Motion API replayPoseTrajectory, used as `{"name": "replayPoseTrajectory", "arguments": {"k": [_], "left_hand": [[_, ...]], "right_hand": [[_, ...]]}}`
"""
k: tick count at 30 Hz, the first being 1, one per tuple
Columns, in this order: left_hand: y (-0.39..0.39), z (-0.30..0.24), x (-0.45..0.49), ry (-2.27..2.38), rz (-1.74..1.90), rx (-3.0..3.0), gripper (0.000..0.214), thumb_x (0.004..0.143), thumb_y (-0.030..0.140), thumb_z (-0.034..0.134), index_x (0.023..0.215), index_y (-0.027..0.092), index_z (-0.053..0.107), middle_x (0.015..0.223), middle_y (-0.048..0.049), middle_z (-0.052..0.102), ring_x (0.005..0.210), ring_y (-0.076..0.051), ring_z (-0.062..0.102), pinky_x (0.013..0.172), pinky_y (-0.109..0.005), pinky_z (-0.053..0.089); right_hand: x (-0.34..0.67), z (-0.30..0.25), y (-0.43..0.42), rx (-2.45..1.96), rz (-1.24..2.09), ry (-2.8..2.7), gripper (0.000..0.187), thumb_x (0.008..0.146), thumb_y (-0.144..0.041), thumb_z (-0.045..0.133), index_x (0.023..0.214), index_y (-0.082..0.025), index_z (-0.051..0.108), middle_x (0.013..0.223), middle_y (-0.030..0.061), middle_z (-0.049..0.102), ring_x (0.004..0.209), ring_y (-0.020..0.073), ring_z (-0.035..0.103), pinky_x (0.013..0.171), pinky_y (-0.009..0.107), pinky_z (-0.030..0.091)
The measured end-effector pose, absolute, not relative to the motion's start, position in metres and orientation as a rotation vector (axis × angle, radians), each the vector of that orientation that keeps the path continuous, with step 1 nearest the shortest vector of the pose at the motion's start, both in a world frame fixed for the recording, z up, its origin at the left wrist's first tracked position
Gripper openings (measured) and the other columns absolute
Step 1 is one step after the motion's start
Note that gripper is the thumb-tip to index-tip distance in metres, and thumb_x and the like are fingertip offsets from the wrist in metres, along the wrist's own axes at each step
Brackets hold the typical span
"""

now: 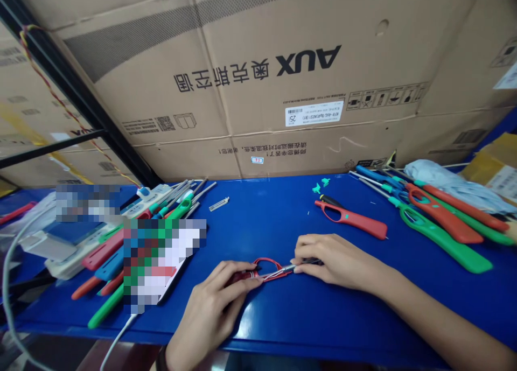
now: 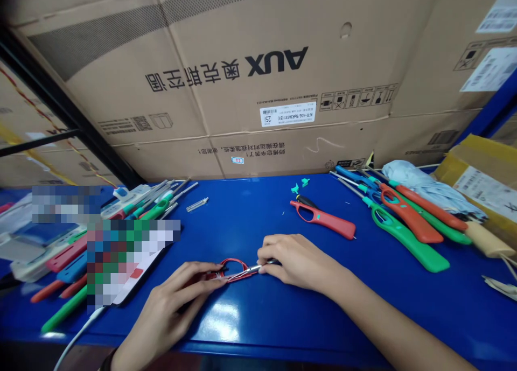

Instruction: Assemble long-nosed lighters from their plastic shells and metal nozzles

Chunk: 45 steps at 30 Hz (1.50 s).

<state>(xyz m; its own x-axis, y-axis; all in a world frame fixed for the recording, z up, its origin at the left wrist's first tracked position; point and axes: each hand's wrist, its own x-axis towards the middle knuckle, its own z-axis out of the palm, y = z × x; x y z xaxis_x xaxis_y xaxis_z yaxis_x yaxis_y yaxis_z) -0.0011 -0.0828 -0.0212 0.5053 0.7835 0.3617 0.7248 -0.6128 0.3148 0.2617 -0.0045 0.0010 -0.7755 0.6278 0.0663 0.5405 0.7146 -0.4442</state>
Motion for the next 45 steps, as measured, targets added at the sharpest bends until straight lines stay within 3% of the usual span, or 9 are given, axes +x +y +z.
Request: {"name": "replayPoseTrajectory", "arguments": {"k": [7, 10, 14, 21, 30, 38, 41, 43, 45], "left_hand": [[-0.082, -0.022, -0.002, 1.292, 0.727, 2.607, 0.033, 0.093, 0.012, 0.044, 0.116, 0.028, 0.062, 0.116, -0.006, 0.062, 0.101, -0.018, 0.059, 0.081, -0.028, 0.054], [-0.081, -0.022, 0.0, 1.263, 0.716, 2.578, 0.034, 0.093, 0.012, 0.044, 0.115, 0.029, 0.063, 0.116, -0.006, 0.061, 0.102, -0.018, 0.059, 0.082, -0.029, 0.053], [-0.082, -0.021, 0.013, 1.193, 0.704, 2.57, 0.034, 0.093, 0.012, 0.045, 0.115, 0.03, 0.063, 0.114, -0.005, 0.062, 0.101, -0.017, 0.059, 0.081, -0.027, 0.053], [-0.087, -0.024, 0.039, 1.142, 0.749, 2.606, 0.032, 0.093, 0.013, 0.046, 0.114, 0.028, 0.064, 0.111, -0.0052, 0.063, 0.099, -0.018, 0.059, 0.079, -0.027, 0.055], [-0.085, -0.028, 0.036, 1.116, 0.727, 2.562, 0.035, 0.092, 0.01, 0.047, 0.116, 0.029, 0.062, 0.118, -0.0044, 0.06, 0.103, -0.018, 0.056, 0.081, -0.028, 0.053], [-0.076, -0.012, 0.036, 1.065, 0.714, 2.409, 0.027, 0.091, 0.017, 0.053, 0.107, 0.033, 0.068, 0.113, -0.0018, 0.064, 0.098, -0.016, 0.062, 0.081, -0.027, 0.054], [-0.041, 0.005, 0.018, 1.167, 0.779, 2.382, 0.019, 0.092, 0.022, 0.052, 0.095, 0.027, 0.07, 0.101, -0.0021, 0.068, 0.091, -0.015, 0.065, 0.081, -0.027, 0.054], [-0.007, 0.014, -0.002, 1.565, 0.65, 2.51, 0.017, 0.092, 0.024, 0.052, 0.098, 0.025, 0.068, 0.101, -0.0004, 0.068, 0.095, -0.015, 0.063, 0.088, -0.028, 0.051], [0.026, 0.018, -0.023, 1.79, 0.589, 2.507, 0.018, 0.09, 0.025, 0.056, 0.104, 0.018, 0.065, 0.105, -0.0063, 0.066, 0.1, -0.021, 0.061, 0.093, -0.038, 0.047]], "right_hand": [[0.254, 0.008, -0.011, -0.935, 0.295, -2.906, 0.016, 0.091, -0.019, 0.052, 0.086, -0.02, 0.067, 0.087, 0.0035, 0.066, 0.083, 0.0183, 0.061, 0.064, 0.027, 0.041], [0.258, 0.01, -0.013, -0.918, 0.395, -2.842, 0.009, 0.087, -0.026, 0.059, 0.087, -0.022, 0.067, 0.089, 0.0027, 0.065, 0.084, 0.019, 0.06, 0.069, 0.029, 0.042], [0.259, 0.013, -0.016, -0.921, 0.644, -2.646, 0.025, 0.082, -0.046, 0.062, 0.097, -0.025, 0.066, 0.098, 0.002, 0.062, 0.091, 0.0193, 0.058, 0.084, 0.034, 0.041], [0.252, 0.006, -0.021, -0.925, 0.845, -2.622, 0.024, 0.086, -0.045, 0.056, 0.09, -0.022, 0.063, 0.093, 0.0026, 0.057, 0.087, 0.0174, 0.055, 0.078, 0.031, 0.043], [0.254, -0.002, -0.017, -0.869, 0.953, -2.563, 0.007, 0.082, -0.026, 0.06, 0.081, -0.02, 0.062, 0.088, 0.0005, 0.059, 0.081, 0.0134, 0.055, 0.074, 0.024, 0.042], [0.255, -0.004, -0.012, -0.93, 1.2, -2.418, 0.005, 0.072, -0.021, 0.065, 0.075, -0.019, 0.062, 0.054, -0.0076, 0.049, 0.048, 0.0065, 0.042, 0.045, 0.018, 0.03], [0.255, -0.004, -0.011, -0.872, 1.25, -2.357, 0.014, 0.069, -0.015, 0.064, 0.083, -0.018, 0.063, 0.061, -0.0059, 0.059, 0.053, 0.0069, 0.046, 0.05, 0.017, 0.035], [0.255, -0.002, -0.011, -0.842, 1.257, -2.343, 0.026, 0.068, -0.012, 0.063, 0.093, -0.018, 0.064, 0.068, -0.0042, 0.066, 0.056, 0.0076, 0.048, 0.054, 0.017, 0.038], [0.255, 0.0, -0.011, -0.822, 1.246, -2.348, 0.036, 0.067, -0.01, 0.062, 0.102, -0.019, 0.064, 0.073, -0.0031, 0.068, 0.058, 0.0082, 0.048, 0.057, 0.018, 0.039]]}}
